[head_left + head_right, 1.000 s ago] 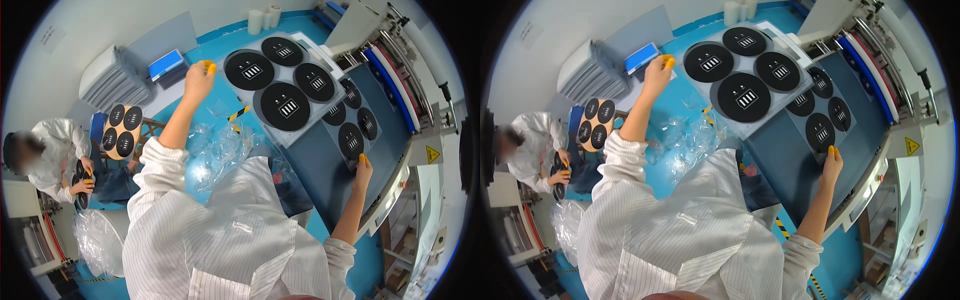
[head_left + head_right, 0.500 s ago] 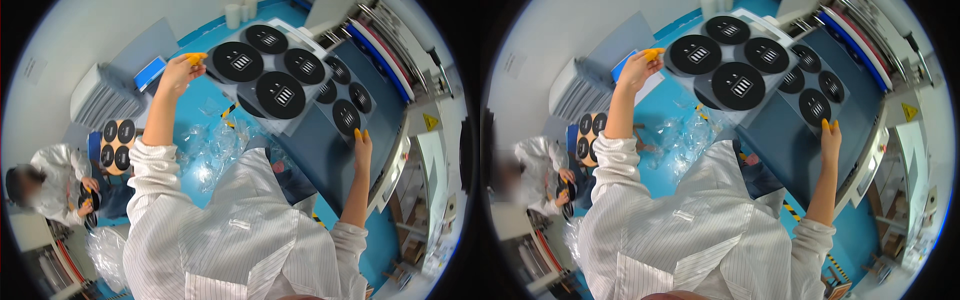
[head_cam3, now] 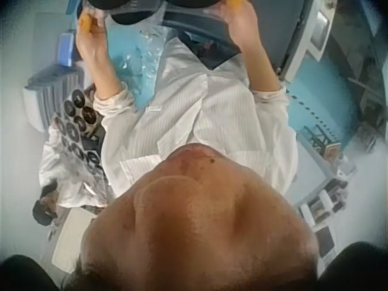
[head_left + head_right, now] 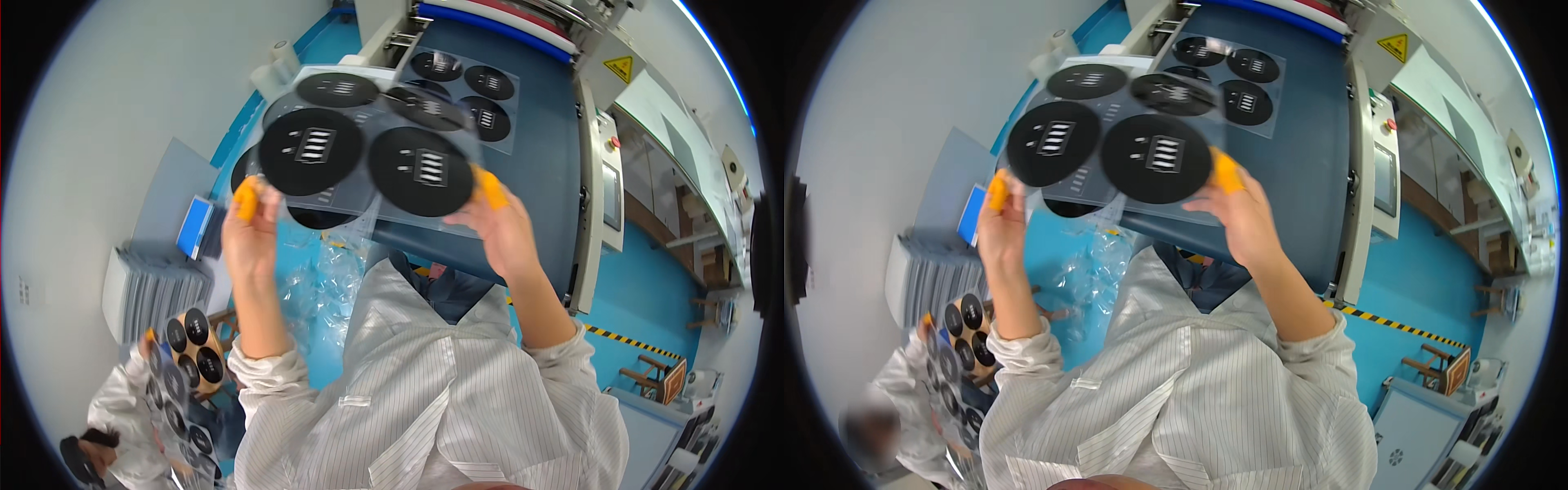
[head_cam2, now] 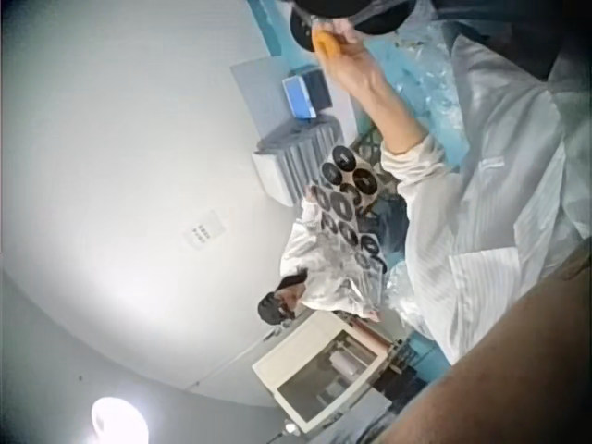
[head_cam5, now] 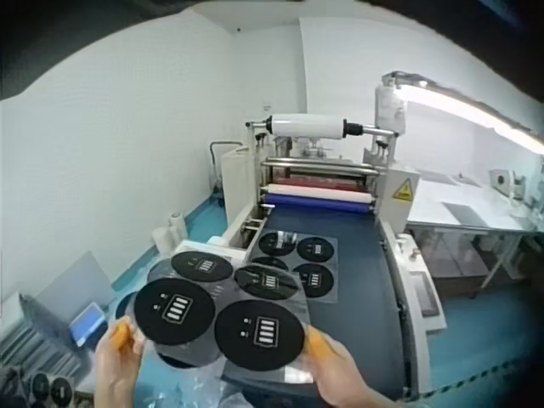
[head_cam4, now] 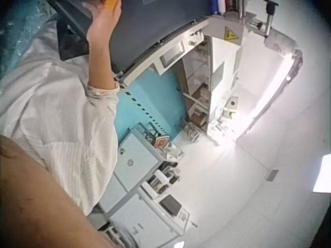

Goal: The person sorts and moves component sheets containing circular components by hand, taking them from a conveyor belt and placing them into a white bin.

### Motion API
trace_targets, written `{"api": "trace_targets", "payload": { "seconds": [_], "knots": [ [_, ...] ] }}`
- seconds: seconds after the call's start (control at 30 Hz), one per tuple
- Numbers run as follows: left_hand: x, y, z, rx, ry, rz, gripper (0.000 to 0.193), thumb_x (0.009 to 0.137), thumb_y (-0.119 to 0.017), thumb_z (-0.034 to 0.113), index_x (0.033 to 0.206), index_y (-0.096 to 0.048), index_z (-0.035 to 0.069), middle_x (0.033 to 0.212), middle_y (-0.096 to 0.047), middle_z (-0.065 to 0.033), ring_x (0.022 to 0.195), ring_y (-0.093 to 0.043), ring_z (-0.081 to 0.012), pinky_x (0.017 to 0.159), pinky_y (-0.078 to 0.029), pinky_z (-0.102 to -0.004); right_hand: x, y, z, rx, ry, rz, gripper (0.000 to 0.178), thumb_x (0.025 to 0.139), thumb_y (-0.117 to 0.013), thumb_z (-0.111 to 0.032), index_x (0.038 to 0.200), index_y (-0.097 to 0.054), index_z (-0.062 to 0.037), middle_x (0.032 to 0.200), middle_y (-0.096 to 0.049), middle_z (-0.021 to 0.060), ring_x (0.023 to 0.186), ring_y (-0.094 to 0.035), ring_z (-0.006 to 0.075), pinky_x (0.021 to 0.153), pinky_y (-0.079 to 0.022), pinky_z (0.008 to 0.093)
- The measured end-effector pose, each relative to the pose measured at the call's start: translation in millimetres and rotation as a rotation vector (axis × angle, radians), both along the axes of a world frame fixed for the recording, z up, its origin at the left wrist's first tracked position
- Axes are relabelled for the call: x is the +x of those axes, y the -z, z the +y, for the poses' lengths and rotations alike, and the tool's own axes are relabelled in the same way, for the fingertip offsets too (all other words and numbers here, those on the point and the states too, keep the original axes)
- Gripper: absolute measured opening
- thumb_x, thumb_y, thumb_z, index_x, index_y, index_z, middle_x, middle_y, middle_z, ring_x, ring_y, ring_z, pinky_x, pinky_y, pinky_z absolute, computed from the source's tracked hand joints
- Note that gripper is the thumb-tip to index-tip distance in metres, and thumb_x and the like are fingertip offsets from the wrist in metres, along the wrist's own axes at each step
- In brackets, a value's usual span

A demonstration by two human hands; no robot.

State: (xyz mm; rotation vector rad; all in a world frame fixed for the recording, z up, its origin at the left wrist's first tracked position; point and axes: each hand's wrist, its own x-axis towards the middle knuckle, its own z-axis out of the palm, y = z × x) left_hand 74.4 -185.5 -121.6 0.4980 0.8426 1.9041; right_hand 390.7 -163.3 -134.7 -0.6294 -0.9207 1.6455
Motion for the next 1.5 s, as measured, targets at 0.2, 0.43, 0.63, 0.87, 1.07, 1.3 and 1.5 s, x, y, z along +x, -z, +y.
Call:
{"api": "trace_targets", "payload": {
  "seconds": [0.2, 0.43, 0.63, 0.87, 1.07, 1.3, 1.5],
  "knots": [
    [56.0, 6.6, -24.0, -0.058, 0.209, 0.296, 0.018, 0.087, -0.042, 0.005, 0.101, -0.050, -0.004, 0.085, -0.056, -0.0113, 0.075, -0.060, -0.0206, 0.067, -0.052, -0.0303, 54.6, 3.1, -34.8, -0.082, 0.277, 0.089, 0.037, 0.086, -0.039, -0.007, 0.121, -0.039, 0.0034, 0.113, -0.050, 0.0147, 0.102, -0.053, 0.0235, 0.082, -0.047, 0.0348],
    [-32.8, 32.6, 7.1, -0.129, -0.452, 1.078, 0.017, 0.082, -0.052, 0.005, 0.098, -0.054, 0.000, 0.086, -0.057, -0.0100, 0.074, -0.056, -0.0177, 0.064, -0.045, -0.0270, 138.3, 39.1, -66.5, -0.041, 0.184, 0.079, 0.040, 0.087, -0.041, -0.008, 0.126, -0.034, 0.0014, 0.125, -0.042, 0.0132, 0.116, -0.042, 0.0249, 0.096, -0.036, 0.0386],
    [-153.6, 70.1, 29.5, -0.724, -0.401, 1.414, 0.026, 0.080, -0.054, 0.023, 0.091, -0.060, 0.001, 0.083, -0.059, -0.0226, 0.078, -0.057, -0.0348, 0.066, -0.042, -0.0406, 137.8, 66.7, -77.4, -0.229, 0.431, -0.193, 0.036, 0.085, -0.040, -0.005, 0.121, -0.038, 0.0032, 0.114, -0.049, 0.0146, 0.103, -0.053, 0.0232, 0.081, -0.048, 0.0321],
    [-144.3, 37.1, 30.9, -0.513, -0.506, 1.417, 0.021, 0.081, -0.054, 0.017, 0.085, -0.060, -0.002, 0.069, -0.058, -0.0131, 0.059, -0.055, -0.0187, 0.054, -0.041, -0.0298, 84.0, 54.1, -34.2, -0.203, 0.508, -0.451, 0.044, 0.082, -0.043, 0.001, 0.126, -0.038, -0.0007, 0.080, -0.049, 0.0040, 0.063, -0.049, 0.0080, 0.061, -0.053, 0.0243],
    [-128.3, 22.7, 30.3, -0.075, -0.077, 0.248, 0.016, 0.089, -0.040, 0.007, 0.093, -0.049, -0.004, 0.088, -0.055, -0.0107, 0.071, -0.051, -0.0148, 0.061, -0.046, -0.0263, 57.5, 76.0, 27.2, -0.174, 0.499, -0.474, 0.047, 0.077, -0.040, 0.008, 0.123, -0.037, 0.0055, 0.086, -0.051, 0.0134, 0.062, -0.057, 0.0164, 0.056, -0.053, 0.0269],
    [-123.6, 41.7, 8.6, 0.175, 0.137, -0.266, 0.021, 0.090, -0.039, 0.006, 0.100, -0.048, -0.010, 0.096, -0.057, -0.0168, 0.086, -0.058, -0.0234, 0.076, -0.052, -0.0298, 63.0, 103.8, 85.8, -0.152, 0.484, -0.926, 0.034, 0.078, -0.046, -0.002, 0.111, -0.050, 0.0086, 0.094, -0.052, 0.0213, 0.073, -0.060, 0.0250, 0.063, -0.049, 0.0289],
    [-86.2, 33.7, -2.2, 0.219, 0.278, -0.452, 0.022, 0.089, -0.042, 0.006, 0.101, -0.050, -0.010, 0.099, -0.057, -0.0193, 0.091, -0.058, -0.0249, 0.079, -0.052, -0.0344, 53.2, 98.6, 112.6, 0.035, 0.636, -1.402, 0.036, 0.080, -0.048, -0.016, 0.106, -0.053, 0.0078, 0.109, -0.047, 0.0279, 0.103, -0.045, 0.0367, 0.089, -0.037, 0.0392]
  ]
}}
